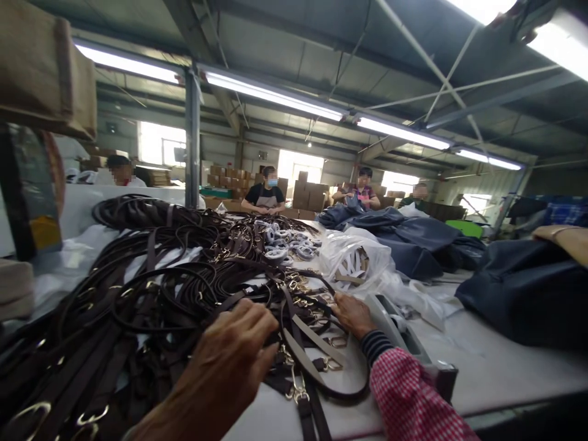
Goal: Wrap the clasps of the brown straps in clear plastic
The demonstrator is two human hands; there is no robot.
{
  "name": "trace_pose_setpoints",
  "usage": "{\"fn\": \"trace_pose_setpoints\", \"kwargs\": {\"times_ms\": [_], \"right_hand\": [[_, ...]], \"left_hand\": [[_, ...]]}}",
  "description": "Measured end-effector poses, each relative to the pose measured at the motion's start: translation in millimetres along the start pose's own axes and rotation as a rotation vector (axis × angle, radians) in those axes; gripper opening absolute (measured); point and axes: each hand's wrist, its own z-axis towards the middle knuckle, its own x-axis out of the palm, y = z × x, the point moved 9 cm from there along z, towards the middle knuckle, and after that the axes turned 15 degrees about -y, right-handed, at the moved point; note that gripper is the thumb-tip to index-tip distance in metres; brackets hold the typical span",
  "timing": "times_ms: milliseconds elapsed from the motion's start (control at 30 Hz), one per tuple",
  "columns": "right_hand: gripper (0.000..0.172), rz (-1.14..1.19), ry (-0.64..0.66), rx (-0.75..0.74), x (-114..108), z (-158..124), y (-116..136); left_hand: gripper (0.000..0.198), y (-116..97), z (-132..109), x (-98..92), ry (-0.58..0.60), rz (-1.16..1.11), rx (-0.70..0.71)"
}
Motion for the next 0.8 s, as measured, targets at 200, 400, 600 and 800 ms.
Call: {"fn": "trace_pose_setpoints", "kwargs": {"times_ms": [200,400,600,800], "right_hand": [[0.027,0.11,-0.054,-0.057,-1.1,49.5,30.9],[0.023,0.184,-0.054,-0.175,14.8,94.5,74.4],[0.028,0.167,-0.131,-0.31,43.7,162.2,149.7],[0.032,0.117,-0.101,-0.301,95.9,196.7,193.2]], "left_hand": [[0.055,14.1,16.3,135.9,0.296,-0.021,0.219],[0.055,52.6,-16.0,176.2,0.204,0.033,0.26],[0.051,51.9,-20.3,209.9,0.11,0.147,0.435],[0.056,75.9,-25.5,222.3,-0.045,0.254,0.306]]}}
